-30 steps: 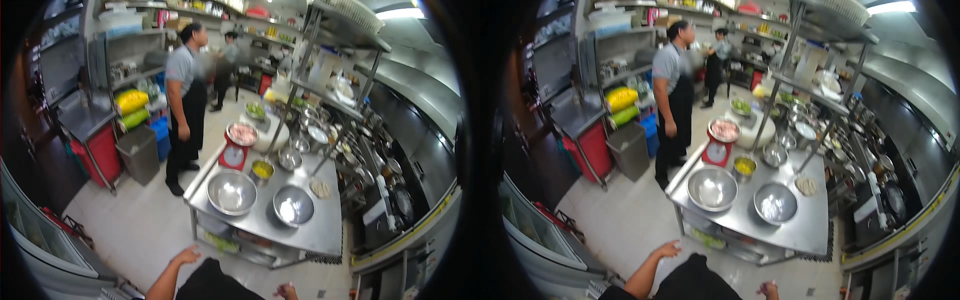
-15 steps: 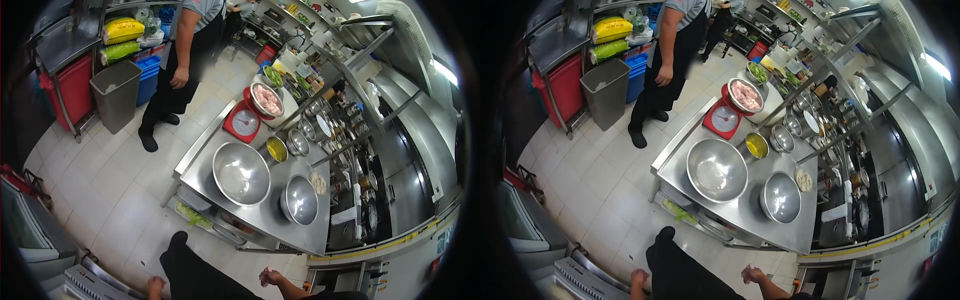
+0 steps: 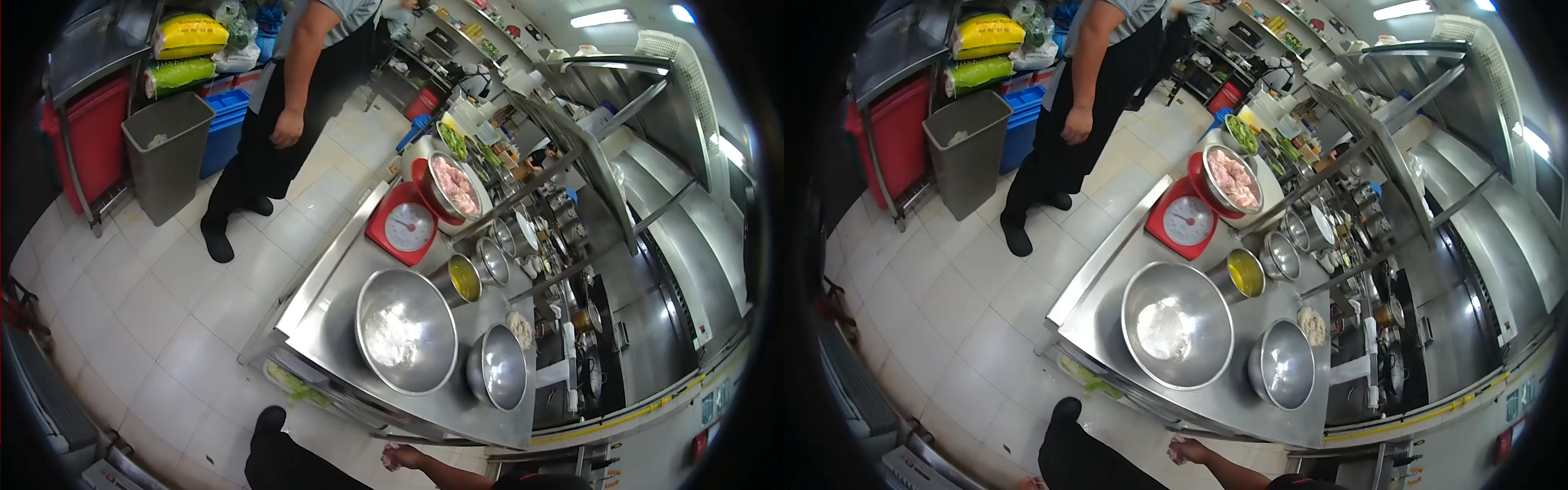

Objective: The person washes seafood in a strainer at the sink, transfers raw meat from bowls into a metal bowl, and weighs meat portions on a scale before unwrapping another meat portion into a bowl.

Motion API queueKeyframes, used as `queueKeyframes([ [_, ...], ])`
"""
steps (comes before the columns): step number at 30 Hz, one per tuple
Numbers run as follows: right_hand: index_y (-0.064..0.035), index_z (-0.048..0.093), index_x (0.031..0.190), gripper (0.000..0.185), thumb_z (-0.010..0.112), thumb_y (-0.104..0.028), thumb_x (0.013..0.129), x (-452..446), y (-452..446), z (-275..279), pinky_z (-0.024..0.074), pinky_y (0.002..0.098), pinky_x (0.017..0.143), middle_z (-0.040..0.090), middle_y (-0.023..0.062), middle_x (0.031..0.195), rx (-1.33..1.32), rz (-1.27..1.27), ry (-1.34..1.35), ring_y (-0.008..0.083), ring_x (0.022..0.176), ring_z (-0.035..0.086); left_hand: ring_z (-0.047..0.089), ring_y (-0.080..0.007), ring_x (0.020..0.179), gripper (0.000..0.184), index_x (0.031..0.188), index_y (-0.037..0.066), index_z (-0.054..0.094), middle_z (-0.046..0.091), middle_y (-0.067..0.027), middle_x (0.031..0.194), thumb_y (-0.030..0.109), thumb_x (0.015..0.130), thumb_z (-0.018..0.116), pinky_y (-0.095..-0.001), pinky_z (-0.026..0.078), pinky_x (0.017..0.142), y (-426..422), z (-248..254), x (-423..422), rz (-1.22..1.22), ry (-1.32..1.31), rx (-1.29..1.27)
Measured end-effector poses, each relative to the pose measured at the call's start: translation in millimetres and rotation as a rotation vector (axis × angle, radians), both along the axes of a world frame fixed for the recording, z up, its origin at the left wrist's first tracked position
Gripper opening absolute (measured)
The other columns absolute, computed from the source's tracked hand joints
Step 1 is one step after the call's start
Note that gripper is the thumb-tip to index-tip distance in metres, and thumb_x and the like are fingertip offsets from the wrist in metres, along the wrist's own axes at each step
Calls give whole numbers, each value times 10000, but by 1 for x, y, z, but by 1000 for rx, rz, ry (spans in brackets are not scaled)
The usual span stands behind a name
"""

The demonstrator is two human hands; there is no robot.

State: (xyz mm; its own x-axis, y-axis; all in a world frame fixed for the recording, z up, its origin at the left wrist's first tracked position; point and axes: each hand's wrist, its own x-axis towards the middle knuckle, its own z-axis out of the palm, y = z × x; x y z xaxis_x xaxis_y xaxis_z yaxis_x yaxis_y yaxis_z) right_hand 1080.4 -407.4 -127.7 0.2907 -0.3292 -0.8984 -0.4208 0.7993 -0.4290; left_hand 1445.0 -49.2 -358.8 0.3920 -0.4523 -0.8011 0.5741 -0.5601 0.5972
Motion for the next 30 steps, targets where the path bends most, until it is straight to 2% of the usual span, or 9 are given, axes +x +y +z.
queueKeyframes([
  [7,-72,524,804,115,538,-167,865,18,15,13,418,290,429,561,71,651,-10,-63,73,179,511,558,526,-140,627,232,935,14,644,617,-42,823,194,846,527,-254,429,533,-20,91,59,-79,195,-120],
  [9,-76,513,798,125,537,-171,875,15,21,25,416,294,424,558,76,648,-4,-25,9,191,512,562,564,-272,601,298,744,-5,571,588,-136,733,248,855,459,-402,481,504,-32,112,90,32,258,130],
  [11,-79,497,792,124,526,-153,888,10,31,32,410,294,422,556,77,646,-24,-8,21,197,518,565,608,-348,764,398,971,-54,594,624,-192,835,312,841,505,-468,506,685,-53,156,109,-654,-184,230],
  [14,-55,469,794,112,527,-113,871,-6,51,33,357,295,365,543,97,638,-43,-214,-108,186,429,506,575,-395,998,630,1275,-87,407,597,-269,1050,302,810,576,-447,452,888,-74,184,125,-967,-631,233],
  [20,-68,442,790,84,498,-51,850,-49,107,44,356,315,350,542,135,635,-34,-518,-93,232,445,507,451,-453,1154,933,1449,28,23,440,-340,1251,101,772,661,-447,410,932,-214,302,186,-412,-1094,-268],
  [23,-60,445,819,54,492,-44,841,-84,148,31,361,356,326,545,161,631,57,-727,-73,269,430,508,557,-236,940,752,1456,99,173,545,-196,1072,124,847,614,-312,482,745,-339,415,210,-265,-939,-517],
  [25,-68,402,918,103,487,-57,861,-125,186,-6,455,489,434,562,197,721,-419,-134,179,379,595,579,576,-177,804,666,1434,99,263,592,-99,854,135,863,603,-295,475,733,-418,501,196,-329,-1013,-687],
  [26,-76,404,926,128,503,-58,848,-116,182,12,483,536,472,560,196,708,15,-722,198,393,609,586,570,-158,780,652,1429,97,276,587,-92,837,137,865,600,-288,474,731,-451,536,184,-389,-1002,-773],
  [30,-17,437,909,92,460,-18,820,-123,207,-17,444,496,318,542,184,622,-144,-921,311,332,432,543,559,-92,707,513,1314,35,417,583,-48,806,172,863,620,-236,462,640,-577,577,142,-595,-758,-986],
])
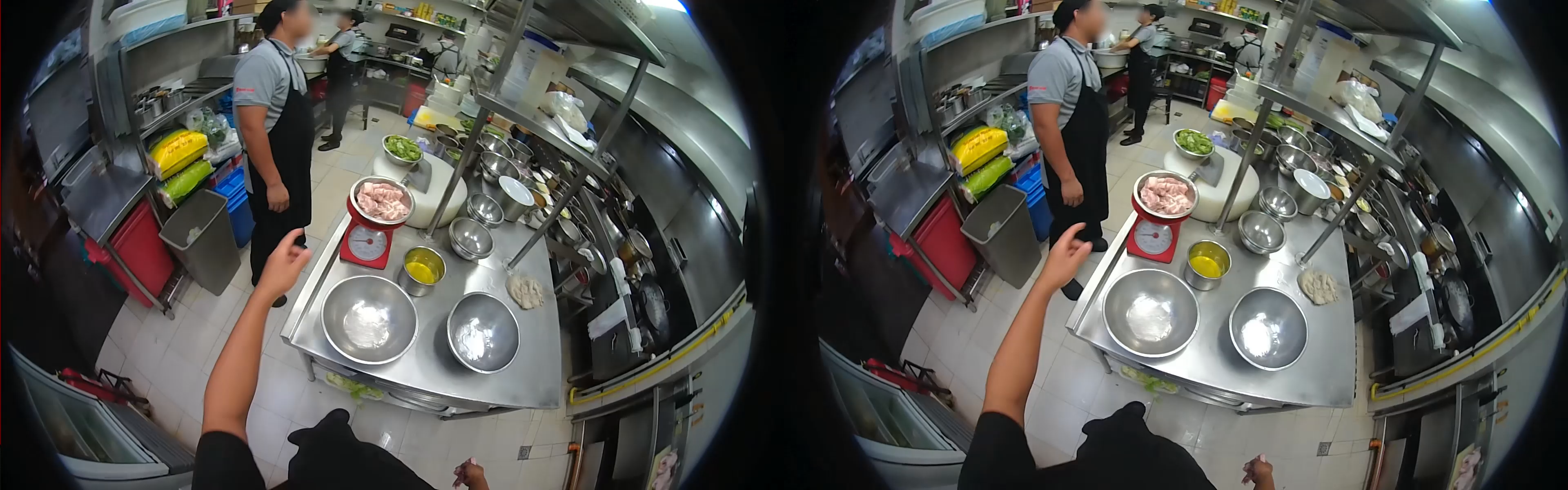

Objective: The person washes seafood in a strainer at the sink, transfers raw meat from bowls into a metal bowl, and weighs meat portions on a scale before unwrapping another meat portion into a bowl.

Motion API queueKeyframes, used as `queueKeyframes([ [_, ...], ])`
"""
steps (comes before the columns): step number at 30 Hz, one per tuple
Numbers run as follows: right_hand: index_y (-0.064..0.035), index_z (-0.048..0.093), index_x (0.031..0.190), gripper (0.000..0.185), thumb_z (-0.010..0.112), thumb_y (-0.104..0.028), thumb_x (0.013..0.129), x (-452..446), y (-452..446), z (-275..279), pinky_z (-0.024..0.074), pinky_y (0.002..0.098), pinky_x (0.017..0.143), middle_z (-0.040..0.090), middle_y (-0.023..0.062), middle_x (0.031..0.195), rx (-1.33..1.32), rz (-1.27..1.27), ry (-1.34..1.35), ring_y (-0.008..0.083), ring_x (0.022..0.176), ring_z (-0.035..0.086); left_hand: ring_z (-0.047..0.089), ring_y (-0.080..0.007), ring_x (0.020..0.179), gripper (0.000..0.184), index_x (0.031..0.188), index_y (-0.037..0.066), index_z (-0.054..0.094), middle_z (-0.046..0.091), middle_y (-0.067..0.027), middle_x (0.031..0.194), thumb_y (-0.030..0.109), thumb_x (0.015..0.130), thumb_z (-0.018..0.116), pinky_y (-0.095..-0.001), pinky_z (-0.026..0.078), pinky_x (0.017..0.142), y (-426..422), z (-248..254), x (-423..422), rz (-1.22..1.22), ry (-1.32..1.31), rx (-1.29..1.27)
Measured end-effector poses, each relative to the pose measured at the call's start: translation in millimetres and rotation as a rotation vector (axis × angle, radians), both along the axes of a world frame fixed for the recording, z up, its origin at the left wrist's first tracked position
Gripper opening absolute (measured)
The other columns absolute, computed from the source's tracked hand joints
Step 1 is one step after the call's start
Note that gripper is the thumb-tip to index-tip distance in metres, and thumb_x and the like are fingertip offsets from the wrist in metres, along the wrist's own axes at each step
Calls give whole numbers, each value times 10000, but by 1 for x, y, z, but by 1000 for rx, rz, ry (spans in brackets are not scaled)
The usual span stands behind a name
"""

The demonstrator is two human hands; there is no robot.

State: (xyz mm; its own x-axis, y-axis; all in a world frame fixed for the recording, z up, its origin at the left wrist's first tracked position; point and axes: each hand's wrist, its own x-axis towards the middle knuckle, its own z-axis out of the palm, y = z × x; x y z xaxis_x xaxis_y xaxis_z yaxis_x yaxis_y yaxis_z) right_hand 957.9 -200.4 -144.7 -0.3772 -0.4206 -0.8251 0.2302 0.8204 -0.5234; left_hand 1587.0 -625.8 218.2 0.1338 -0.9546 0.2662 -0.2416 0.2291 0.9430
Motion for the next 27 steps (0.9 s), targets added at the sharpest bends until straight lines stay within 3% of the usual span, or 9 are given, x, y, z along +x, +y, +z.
queueKeyframes([
  [4,-43,428,917,112,450,-151,906,11,6,10,439,474,330,507,165,597,-145,-317,-151,300,432,506,602,-122,626,367,1080,-3,554,604,-62,742,287,864,615,-258,477,524,-84,8,-50,-64,137,176],
  [7,2,480,915,414,366,-392,974,32,12,18,467,492,451,509,130,609,-346,-273,-199,333,488,525,606,-133,568,351,985,-1,549,599,-75,714,325,868,605,-262,456,434,-134,-7,-71,-28,119,227],
  [9,-9,487,861,475,342,-449,968,47,11,21,436,489,410,503,121,599,-218,-425,-224,307,426,478,607,-131,599,305,957,22,552,585,-60,765,319,892,568,-253,437,419,-137,7,-85,42,242,321],
  [16,16,505,892,470,331,-411,981,99,56,53,435,408,403,495,88,576,-45,-574,-135,231,401,415,574,-166,455,260,803,-17,573,621,-116,638,234,866,554,-284,420,375,-176,7,-86,-48,63,377],
  [18,23,510,922,424,342,-362,983,102,60,51,446,371,415,495,77,569,-60,-457,-115,201,422,440,613,-193,477,255,778,-70,594,628,-141,617,171,833,529,-317,452,392,-182,14,-89,-7,23,374],
  [20,-103,401,908,376,327,-467,960,81,75,-16,418,654,475,486,163,621,-128,-794,-363,340,502,490,648,-219,526,296,782,-106,601,635,-164,631,174,827,517,-350,488,438,-184,20,-94,81,-57,328],
  [23,-63,405,839,509,213,-520,959,86,81,-3,410,536,364,418,152,542,-276,-706,-350,312,401,407,664,-251,555,393,734,-120,615,632,-202,611,255,826,541,-374,522,523,-194,22,-94,120,-235,228],
  [25,-104,384,839,405,238,-457,974,84,75,15,391,508,340,412,132,536,-290,-638,-362,299,381,391,650,-208,527,363,795,-107,636,640,-153,617,218,860,486,-312,488,463,-177,40,-95,-14,-53,186],
  [27,-131,374,825,274,305,-353,970,81,62,22,386,483,332,414,107,538,-308,-559,-406,275,386,395,591,-168,449,327,755,-81,598,620,-119,601,192,881,469,-292,441,408,-176,43,-78,63,-333,75],
])
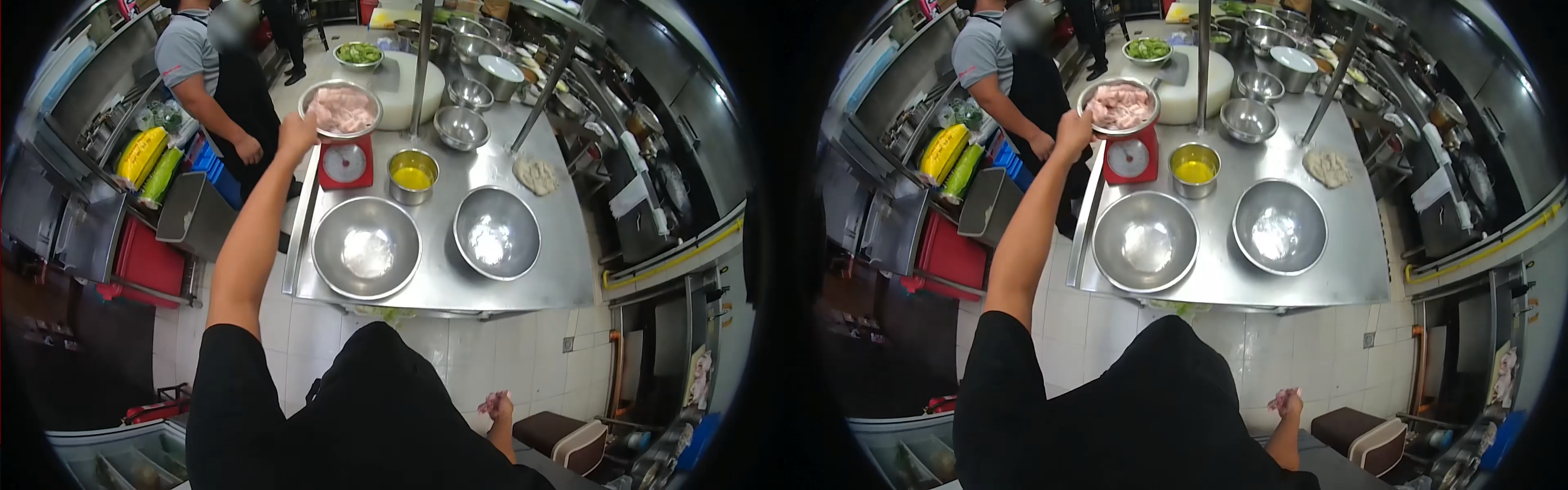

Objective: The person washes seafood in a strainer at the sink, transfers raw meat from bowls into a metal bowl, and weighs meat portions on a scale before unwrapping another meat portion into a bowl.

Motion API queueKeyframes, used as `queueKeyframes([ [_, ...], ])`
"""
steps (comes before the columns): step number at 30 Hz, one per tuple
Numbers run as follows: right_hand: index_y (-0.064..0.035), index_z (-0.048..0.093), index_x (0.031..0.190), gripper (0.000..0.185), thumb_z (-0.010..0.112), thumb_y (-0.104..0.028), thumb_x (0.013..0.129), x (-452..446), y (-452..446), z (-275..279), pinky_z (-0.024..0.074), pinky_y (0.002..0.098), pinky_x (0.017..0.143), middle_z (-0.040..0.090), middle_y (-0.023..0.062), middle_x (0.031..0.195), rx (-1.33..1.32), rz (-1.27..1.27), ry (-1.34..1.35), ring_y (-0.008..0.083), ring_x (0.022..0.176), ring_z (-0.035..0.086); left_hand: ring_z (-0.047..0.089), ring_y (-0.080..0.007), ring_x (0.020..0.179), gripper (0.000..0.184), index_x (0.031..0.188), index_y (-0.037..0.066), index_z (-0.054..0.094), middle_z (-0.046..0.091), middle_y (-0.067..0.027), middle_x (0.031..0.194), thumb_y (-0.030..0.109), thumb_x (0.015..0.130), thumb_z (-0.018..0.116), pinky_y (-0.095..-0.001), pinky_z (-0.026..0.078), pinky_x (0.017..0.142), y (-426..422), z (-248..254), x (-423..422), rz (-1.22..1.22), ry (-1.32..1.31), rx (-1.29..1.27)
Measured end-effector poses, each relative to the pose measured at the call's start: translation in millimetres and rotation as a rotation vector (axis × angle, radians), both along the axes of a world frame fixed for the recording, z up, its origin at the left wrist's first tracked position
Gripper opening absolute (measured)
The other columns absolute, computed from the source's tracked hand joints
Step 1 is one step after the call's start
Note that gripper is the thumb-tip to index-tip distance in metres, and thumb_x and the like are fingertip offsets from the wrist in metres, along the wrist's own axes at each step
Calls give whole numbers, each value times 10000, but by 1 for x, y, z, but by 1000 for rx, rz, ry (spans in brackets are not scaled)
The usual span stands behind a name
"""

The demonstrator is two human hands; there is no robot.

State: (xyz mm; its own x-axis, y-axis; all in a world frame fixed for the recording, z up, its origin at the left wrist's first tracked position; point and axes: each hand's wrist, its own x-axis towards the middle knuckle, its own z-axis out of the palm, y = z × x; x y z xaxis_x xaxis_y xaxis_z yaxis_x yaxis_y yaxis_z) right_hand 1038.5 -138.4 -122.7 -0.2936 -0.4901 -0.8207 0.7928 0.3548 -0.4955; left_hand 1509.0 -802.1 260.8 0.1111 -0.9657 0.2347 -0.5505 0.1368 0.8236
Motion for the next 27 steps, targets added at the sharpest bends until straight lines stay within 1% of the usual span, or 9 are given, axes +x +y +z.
queueKeyframes([
  [4,-149,372,815,79,393,-167,890,-32,-1,-40,395,435,328,418,74,559,121,-25,-25,215,435,428,628,-211,500,356,733,-73,561,592,-141,542,261,840,501,-330,489,485,42,17,21,-62,26,-16],
  [8,-161,347,835,102,411,-86,812,-34,-16,-16,384,410,314,426,75,583,114,62,-16,195,445,431,613,-196,496,283,759,-63,522,615,-158,625,206,848,516,-340,477,475,142,61,4,-193,29,-44],
  [11,-118,377,790,79,405,-161,849,-42,-24,-21,322,390,324,438,76,546,123,136,13,205,400,404,581,-431,776,197,875,-40,546,570,-273,786,140,794,559,-460,465,686,174,39,-3,-240,-364,-306],
  [13,-118,376,784,83,404,-161,850,-40,-31,-16,333,406,320,434,79,541,98,135,41,206,384,388,593,-413,772,247,989,-8,534,585,-257,862,117,777,561,-475,486,679,195,20,-22,-306,-436,-482],
  [14,-119,375,779,88,402,-160,851,-41,-31,-10,344,422,317,430,83,535,83,116,81,207,367,372,611,-370,814,256,1021,12,545,594,-182,1030,88,776,544,-425,509,652,204,3,-29,-273,-561,-334],
  [16,-123,372,767,102,404,-165,854,-37,-33,1,366,441,314,435,85,536,56,134,78,213,368,371,630,-319,652,135,899,33,536,582,-117,1125,90,778,559,-407,513,513,218,-20,-46,-324,-763,-462],
  [18,-120,381,759,110,404,-167,855,-43,-28,-5,392,460,325,452,85,555,-88,149,5,231,387,411,631,-301,614,79,853,44,529,574,-85,1162,77,783,539,-392,513,508,225,-39,-53,-419,-781,-448],
  [21,-114,399,765,144,398,-202,879,-54,-15,-12,398,493,336,470,96,573,-114,91,-14,273,415,460,643,-304,609,133,900,66,517,546,-115,1214,68,772,552,-401,517,523,225,-34,-50,-466,-863,-423],
  [27,-99,421,740,244,384,-252,926,-61,20,-22,412,511,355,497,106,594,-131,66,-111,290,437,490,611,-279,522,20,805,79,530,581,-64,1168,67,792,541,-362,484,445,214,17,-36,-189,-777,-730],
])
